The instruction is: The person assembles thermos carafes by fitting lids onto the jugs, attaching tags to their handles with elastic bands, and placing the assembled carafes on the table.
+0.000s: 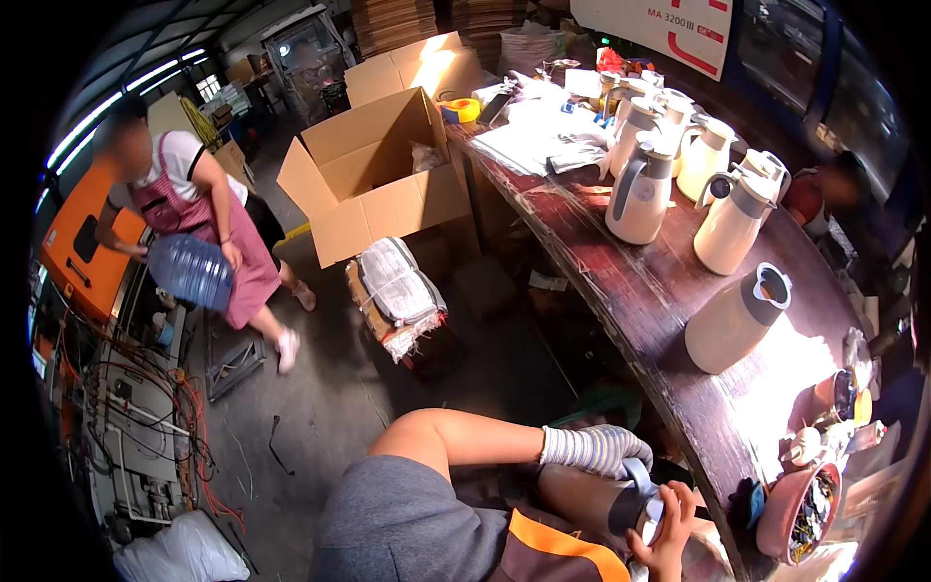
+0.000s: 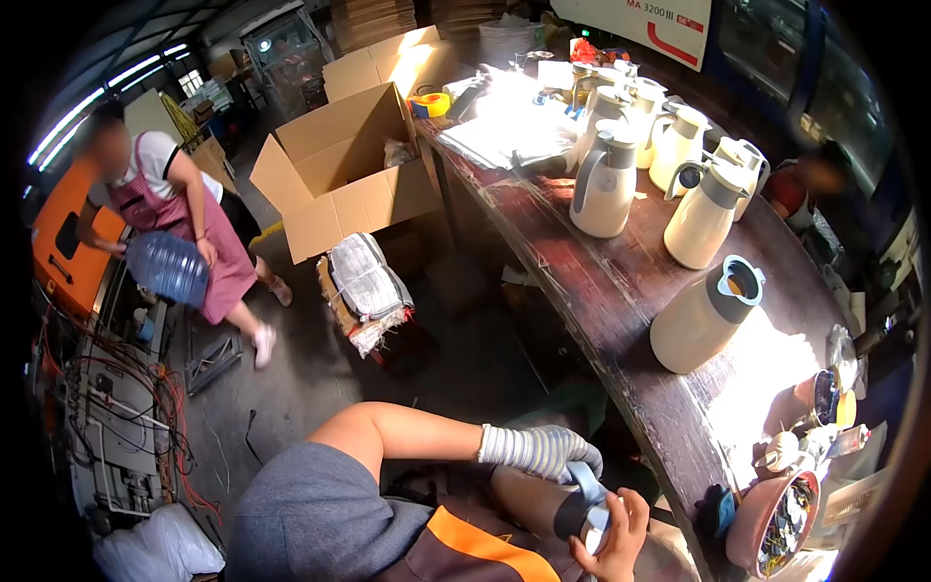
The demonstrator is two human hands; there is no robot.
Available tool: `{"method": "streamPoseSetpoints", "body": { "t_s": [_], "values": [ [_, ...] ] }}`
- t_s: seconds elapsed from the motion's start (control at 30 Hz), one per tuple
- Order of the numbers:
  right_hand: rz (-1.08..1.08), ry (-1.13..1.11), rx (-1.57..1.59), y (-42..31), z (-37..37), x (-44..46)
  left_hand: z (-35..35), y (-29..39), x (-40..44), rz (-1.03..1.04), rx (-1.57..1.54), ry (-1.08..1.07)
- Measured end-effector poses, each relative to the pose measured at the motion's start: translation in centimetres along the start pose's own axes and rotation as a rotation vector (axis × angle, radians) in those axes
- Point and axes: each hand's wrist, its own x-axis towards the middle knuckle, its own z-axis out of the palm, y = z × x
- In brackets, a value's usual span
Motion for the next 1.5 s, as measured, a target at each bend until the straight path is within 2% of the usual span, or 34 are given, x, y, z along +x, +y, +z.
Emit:
{"method": "streamPoseSetpoints", "body": {
  "t_s": [0.03, 0.1, 0.17, 0.23, 0.3, 0.37, 0.4, 0.43, 0.47, 0.5, 0.53, 0.57, 0.63, 0.7, 0.8, 0.93, 1.07, 1.13, 1.23, 1.27, 1.3, 1.33, 1.37, 1.4, 1.43, 1.47, 1.5],
  "values": [
    [0.0, 0.001, -0.002, -0.6, 0.1, 0.2, 0.0, 0.7, -0.1, -0.047, 0.033, 0.009],
    [0.329, 0.155, -0.159, -1.7, 0.2, 0.8, -0.1, 3.4, -0.7, -0.183, 0.019, -0.156],
    [0.379, 0.149, -0.15, -2.1, 0.0, 1.1, 0.7, 3.7, -1.1, -0.227, -0.06, -0.196],
    [0.433, 0.173, -0.171, -1.9, 0.2, 1.2, 2.8, 1.4, -0.8, 0.14, 0.102, 0.082],
    [0.477, 0.149, -0.162, -2.3, 0.1, 1.3, 3.4, 0.2, -0.4, 0.197, 0.118, 0.116],
    [0.249, 0.252, -0.168, -3.5, 0.0, 2.2, 2.0, 1.4, -0.6, 0.059, -0.008, 0.058],
    [0.032, 0.04, -0.133, -2.5, -1.3, 1.6, -0.1, 2.2, -0.4, -0.219, -0.159, -0.123],
    [-0.171, -0.141, -0.37, -0.9, -2.2, 1.5, 0.1, -0.5, 0.7, -0.13, -0.151, -0.1],
    [-0.171, -0.141, -0.37, -1.2, -2.3, 1.8, -0.3, -1.3, 0.9, -0.064, -0.209, -0.139],
    [-0.279, -0.202, -0.398, -1.5, -2.7, 2.4, -0.8, -1.8, 1.2, 0.003, -0.263, -0.173],
    [-0.384, -0.264, -0.428, -1.7, -2.9, 2.8, -1.8, -0.4, 0.8, -0.052, -0.186, -0.209],
    [-0.384, -0.264, -0.428, -1.6, -2.8, 2.8, -1.4, -0.8, 0.9, -0.052, -0.186, -0.209],
    [-0.226, -0.187, -0.254, -1.1, -2.3, 3.2, -0.8, -1.6, 1.1, -0.067, -0.256, -0.112],
    [-0.253, -0.171, -0.255, -0.5, -1.8, 3.4, -0.6, -1.5, 0.7, -0.056, -0.21, -0.058],
    [-0.061, -0.052, -0.243, -2.1, -0.9, 3.6, -0.5, -1.0, 0.4, -0.068, -0.178, -0.008],
    [-0.009, 0.02, -0.256, -2.3, -0.2, 3.2, -1.4, 1.7, -0.2, -0.169, -0.12, -0.024],
    [-0.023, 0.033, -0.262, -2.5, -0.3, 2.6, -0.7, 1.9, -0.6, -0.139, -0.098, -0.011],
    [-0.023, 0.023, -0.237, -2.5, -0.5, 2.4, -0.1, 0.6, -0.5, -0.018, -0.113, 0.005],
    [-0.097, 0.031, -0.311, -1.8, -0.5, 1.9, 0.8, -0.8, -1.0, -0.021, -0.039, 0.044],
    [-0.089, 0.035, -0.283, -2.3, -1.3, 1.5, -0.6, -0.6, -2.1, 0.138, 0.286, 0.061],
    [-0.077, 0.062, -0.237, -2.6, -0.4, 2.2, -1.1, -0.2, -3.5, 0.054, 0.153, 0.057],
    [-0.063, 0.04, -0.249, -3.5, -1.0, 2.5, -2.7, -1.3, -5.0, 0.172, 0.35, 0.107],
    [-0.146, 0.05, -0.241, -2.1, -1.6, 2.5, -3.8, -3.1, -6.8, -0.072, 0.454, 0.068],
    [-0.132, 0.033, -0.228, -2.7, -1.4, 1.5, -5.2, -4.6, -8.7, -0.312, 0.576, -0.003],
    [-0.169, 0.038, -0.229, -2.4, -1.7, 2.5, -6.4, -4.3, -9.3, -0.406, 0.678, 0.085],
    [-0.167, 0.015, -0.249, -1.4, -1.5, 3.1, -7.8, -3.9, -9.6, -0.526, 0.856, 0.039],
    [-0.167, 0.019, -0.249, -2.1, -1.6, 2.8, -5.0, -4.9, -9.7, -0.64, 0.969, -0.099]
  ]
}}
